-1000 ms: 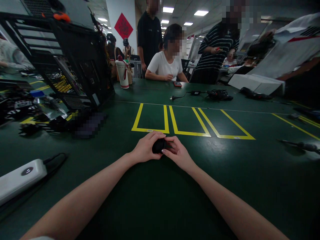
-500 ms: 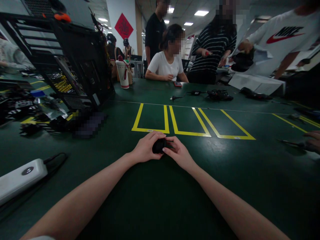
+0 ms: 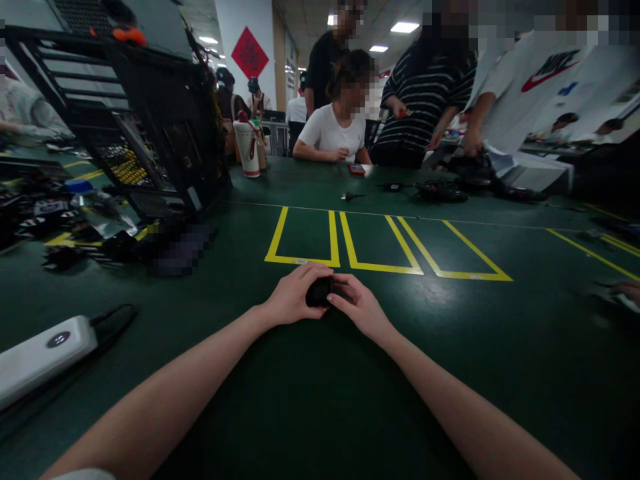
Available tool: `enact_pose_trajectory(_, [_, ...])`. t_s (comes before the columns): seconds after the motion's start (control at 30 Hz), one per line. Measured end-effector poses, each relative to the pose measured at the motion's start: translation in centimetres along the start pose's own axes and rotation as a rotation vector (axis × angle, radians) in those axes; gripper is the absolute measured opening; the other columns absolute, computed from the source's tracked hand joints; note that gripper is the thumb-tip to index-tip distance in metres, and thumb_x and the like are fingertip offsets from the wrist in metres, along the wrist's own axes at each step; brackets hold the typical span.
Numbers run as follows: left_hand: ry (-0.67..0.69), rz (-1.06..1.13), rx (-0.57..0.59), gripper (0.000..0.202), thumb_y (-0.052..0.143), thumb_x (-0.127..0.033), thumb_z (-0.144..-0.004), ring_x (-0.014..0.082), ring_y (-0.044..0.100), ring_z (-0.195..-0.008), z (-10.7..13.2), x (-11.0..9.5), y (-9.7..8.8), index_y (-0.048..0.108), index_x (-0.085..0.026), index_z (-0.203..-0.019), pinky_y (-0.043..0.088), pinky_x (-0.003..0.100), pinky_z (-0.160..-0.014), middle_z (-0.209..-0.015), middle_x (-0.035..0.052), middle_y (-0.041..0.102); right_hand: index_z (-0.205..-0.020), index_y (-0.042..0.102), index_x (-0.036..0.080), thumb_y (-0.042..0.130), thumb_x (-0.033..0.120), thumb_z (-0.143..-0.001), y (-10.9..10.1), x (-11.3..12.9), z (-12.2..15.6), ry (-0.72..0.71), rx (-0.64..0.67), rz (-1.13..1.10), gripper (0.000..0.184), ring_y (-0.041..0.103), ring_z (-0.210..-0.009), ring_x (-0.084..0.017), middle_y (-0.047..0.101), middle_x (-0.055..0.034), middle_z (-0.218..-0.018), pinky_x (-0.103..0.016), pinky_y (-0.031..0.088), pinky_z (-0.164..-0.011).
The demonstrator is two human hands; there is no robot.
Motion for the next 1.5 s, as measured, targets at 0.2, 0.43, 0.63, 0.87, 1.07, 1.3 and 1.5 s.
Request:
enact_pose_trajectory(0.2, [0.015,-0.002,-0.004,0.060,0.067,-0.025,-0.066,0.0237,0.046,-0.111,0.01,-0.06,-0.05,0.038,-0.023,-0.118,0.042,0.040,-0.092,-0.118,0.0065,0.048,-0.100,0.049,0.025,0.060,0.022,-0.076,0.18,-0.09,0.17,-0.045,0.015,-0.049,0.026,0.055,-0.105,-0.019,0.056,-0.0019,-0.105,-0.038,0.048,-0.089])
enact_pose_trajectory(0.43, [0.002,0.003,0.001,0.058,0.067,-0.025,-0.067,0.0242,0.046,-0.111,-0.07,-0.17,-0.10,0.038,-0.024,-0.117,0.043,0.042,-0.091,-0.118,0.0060,0.048,-0.100,0.051,0.025,0.058,0.020,-0.077,0.05,-0.27,0.02,-0.070,-0.008,-0.021,0.024,0.054,-0.106,-0.018,0.054,-0.0010,-0.106,-0.037,0.048,-0.090])
enact_pose_trajectory(0.63, [0.001,0.013,0.002,0.059,0.067,-0.025,-0.067,0.0244,0.046,-0.111,0.00,-0.09,-0.08,0.037,-0.025,-0.118,0.043,0.043,-0.090,-0.119,0.0059,0.047,-0.108,0.048,0.025,0.057,0.022,-0.078,-0.13,-0.31,0.01,0.003,0.022,-0.004,0.032,0.051,-0.112,-0.021,0.051,-0.0039,-0.116,-0.042,0.045,-0.094])
enact_pose_trajectory(0.87, [0.011,0.001,-0.012,0.061,0.067,-0.024,-0.066,0.0241,0.046,-0.111,0.00,0.01,0.03,0.037,-0.024,-0.119,0.042,0.042,-0.091,-0.118,0.0063,0.048,-0.098,0.050,0.026,0.059,0.023,-0.078,0.03,-0.29,0.09,-0.052,0.023,-0.076,0.022,0.056,-0.103,-0.018,0.054,-0.0010,-0.106,-0.038,0.048,-0.089])
enact_pose_trajectory(1.07, [0.012,-0.003,-0.015,0.059,0.067,-0.025,-0.066,0.0243,0.046,-0.111,-0.03,-0.02,0.07,0.038,-0.025,-0.118,0.043,0.042,-0.091,-0.118,0.0064,0.048,-0.098,0.050,0.025,0.058,0.021,-0.077,0.09,-0.08,-0.08,-0.048,-0.008,-0.038,0.023,0.055,-0.104,-0.018,0.054,-0.0008,-0.105,-0.037,0.048,-0.089])
enact_pose_trajectory(1.3, [0.016,0.000,-0.006,0.060,0.067,-0.025,-0.066,0.0240,0.046,-0.112,0.04,0.05,0.01,0.038,-0.025,-0.118,0.042,0.041,-0.091,-0.119,0.0064,0.047,-0.105,0.048,0.025,0.058,0.024,-0.077,-0.04,-0.08,0.06,0.011,0.028,-0.026,0.029,0.053,-0.108,-0.020,0.054,-0.0032,-0.111,-0.041,0.046,-0.092])
enact_pose_trajectory(1.5, [0.010,0.004,-0.010,0.060,0.067,-0.026,-0.066,0.0241,0.046,-0.111,-0.03,-0.06,-0.02,0.037,-0.025,-0.119,0.042,0.042,-0.091,-0.118,0.0063,0.048,-0.095,0.051,0.025,0.059,0.022,-0.077,0.08,-0.27,0.03,-0.071,0.006,-0.055,0.021,0.055,-0.104,-0.018,0.054,-0.0008,-0.106,-0.036,0.049,-0.088])
Point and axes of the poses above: each hand's wrist, its own z-axis away from the middle knuckle, its own y-axis out of the palm, x = y × z, the point moved 2 cm from there along -z, towards the middle knuckle
